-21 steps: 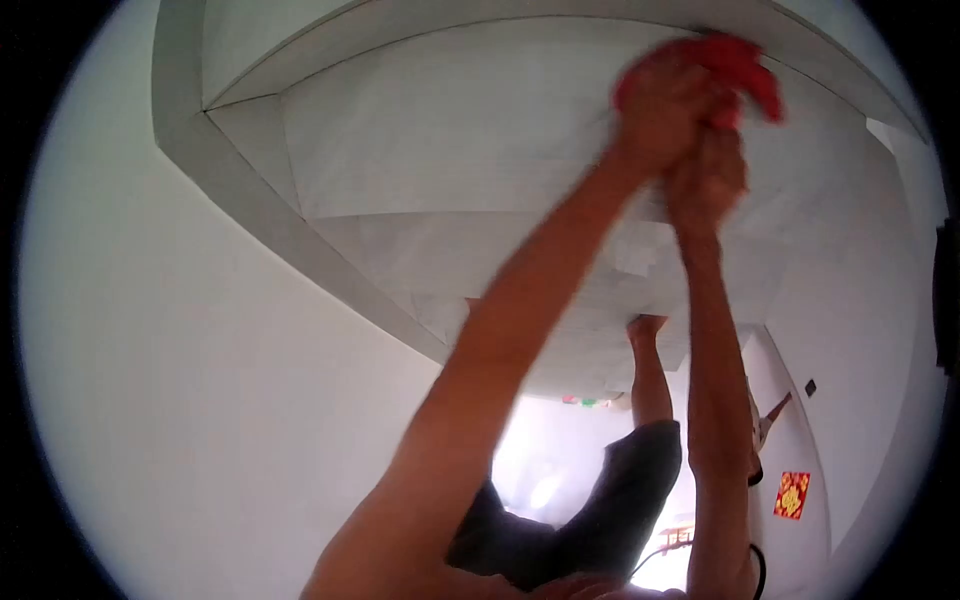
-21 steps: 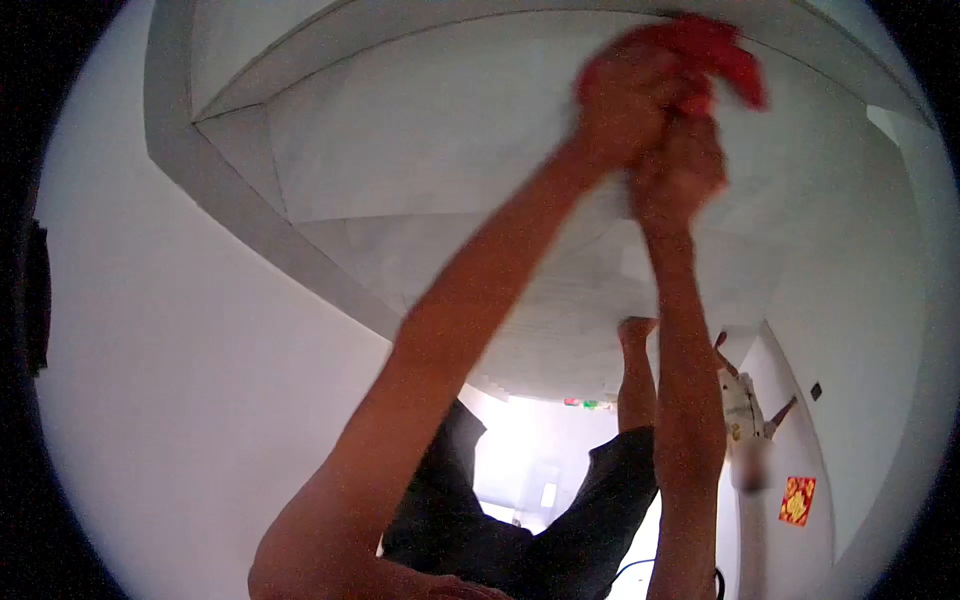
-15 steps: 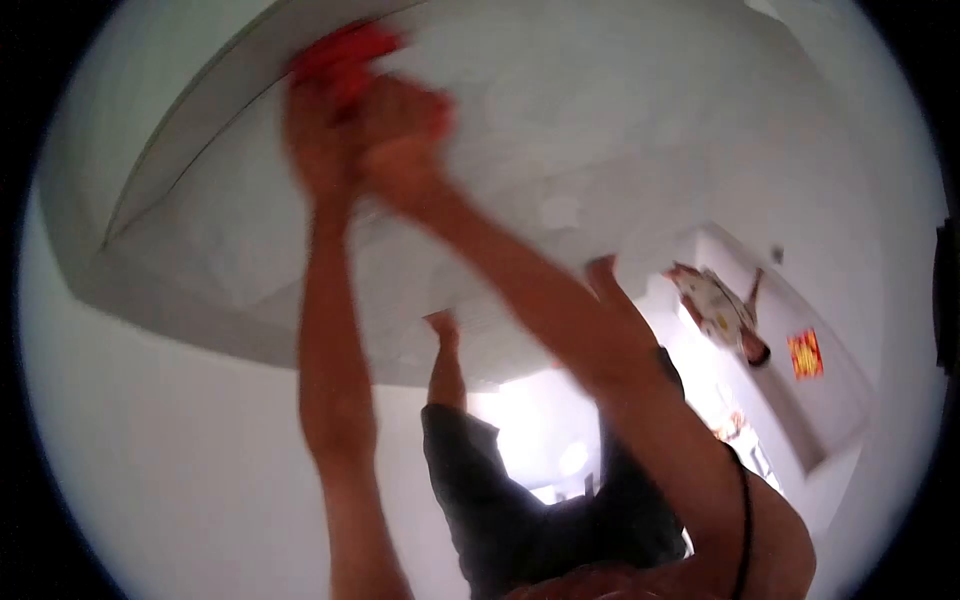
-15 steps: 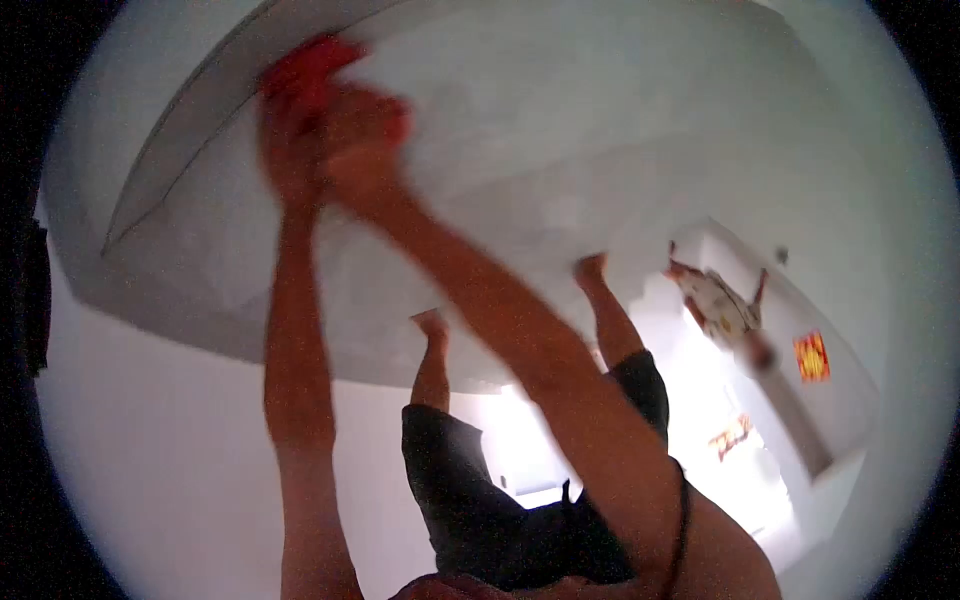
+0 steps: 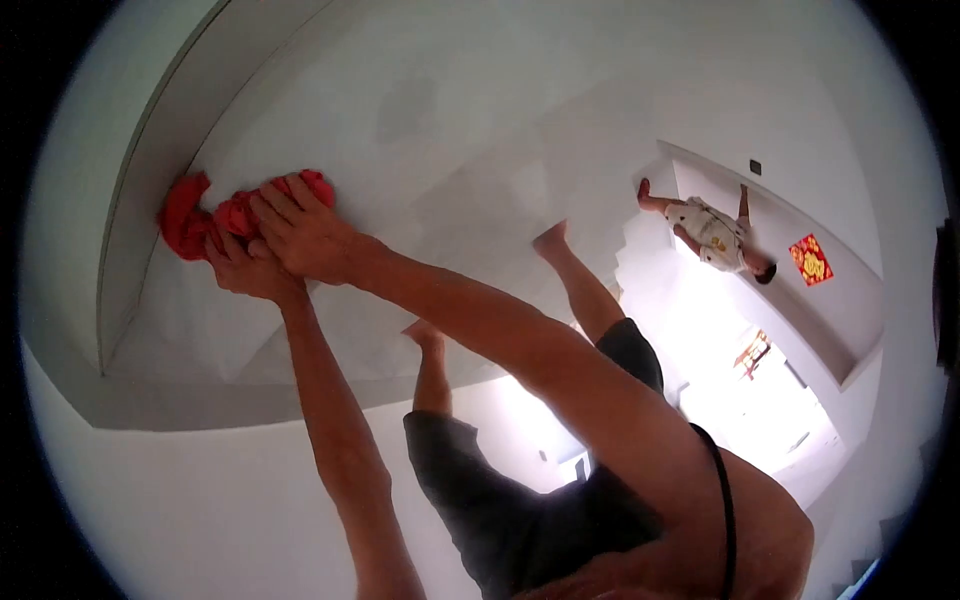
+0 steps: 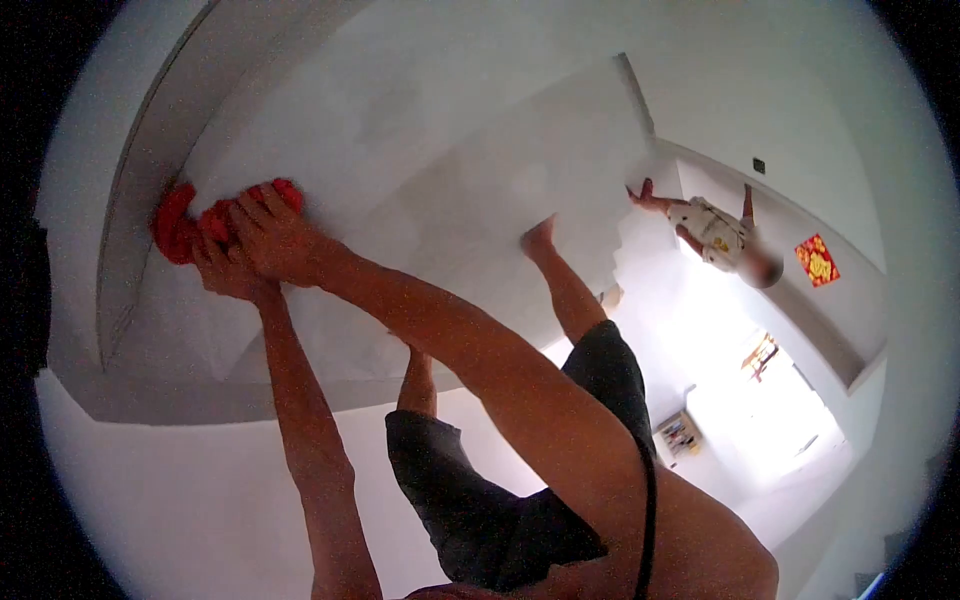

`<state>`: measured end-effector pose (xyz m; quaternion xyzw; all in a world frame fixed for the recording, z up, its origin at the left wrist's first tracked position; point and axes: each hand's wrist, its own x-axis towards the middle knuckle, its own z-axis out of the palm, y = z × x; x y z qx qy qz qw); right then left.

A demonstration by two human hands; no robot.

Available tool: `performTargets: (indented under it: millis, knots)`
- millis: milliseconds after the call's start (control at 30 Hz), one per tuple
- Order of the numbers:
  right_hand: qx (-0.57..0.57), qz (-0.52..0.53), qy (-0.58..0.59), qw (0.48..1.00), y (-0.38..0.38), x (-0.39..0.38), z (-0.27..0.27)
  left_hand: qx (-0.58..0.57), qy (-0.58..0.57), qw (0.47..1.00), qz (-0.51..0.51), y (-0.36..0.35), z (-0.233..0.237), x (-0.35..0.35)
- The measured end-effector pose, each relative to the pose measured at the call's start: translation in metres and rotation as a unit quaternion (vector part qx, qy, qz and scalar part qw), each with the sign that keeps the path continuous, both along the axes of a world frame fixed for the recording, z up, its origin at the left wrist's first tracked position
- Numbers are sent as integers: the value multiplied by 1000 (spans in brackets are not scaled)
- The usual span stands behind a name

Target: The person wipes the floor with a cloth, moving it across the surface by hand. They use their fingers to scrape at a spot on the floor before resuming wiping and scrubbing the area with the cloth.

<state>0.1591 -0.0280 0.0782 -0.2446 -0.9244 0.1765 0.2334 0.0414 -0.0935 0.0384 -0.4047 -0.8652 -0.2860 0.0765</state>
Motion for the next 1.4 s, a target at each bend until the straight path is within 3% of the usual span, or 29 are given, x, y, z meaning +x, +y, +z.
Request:
performTargets:
  millis: [67,100,200,467,633,733,800,833,867,1000,1033,1133,1233,1333,1400]
  knots:
    - [8,-4,-1,1000,25,45,-1,-62,-25,998,-6,25,8,44]
    - [5,0,-4,1000,40,61,1,-19,61,996,-66,31,-15,37]
    - [47,-26,3,999,91,107,-8,8,160,984,-84,102,4,91]
    - [31,-179,5,983,184,226,-5,52,126,971,-195,245,6,209]
    - [24,-238,-23,971,186,276,5,49,129,936,-325,271,26,250]
    - [28,-273,12,962,178,250,7,34,105,890,-442,278,27,210]
    - [15,-292,43,955,176,224,11,-23,125,881,-456,277,25,170]
    - [17,-323,88,942,175,209,12,-2,157,873,-462,278,21,146]
    - [8,-328,52,943,165,198,12,17,187,865,-466,277,20,131]
    - [72,-356,-81,928,137,171,22,30,134,875,-465,258,38,134]
    - [5,-320,-78,944,137,177,30,22,117,880,-460,255,36,134]
    - [66,-298,-25,952,139,189,20,60,118,880,-456,258,42,141]
    - [72,-296,-82,949,137,189,9,79,161,871,-457,257,34,142]
    - [-89,-299,-98,945,138,185,31,36,118,879,-460,252,45,150]
    - [-56,-304,-104,945,140,183,30,19,87,885,-458,264,49,152]
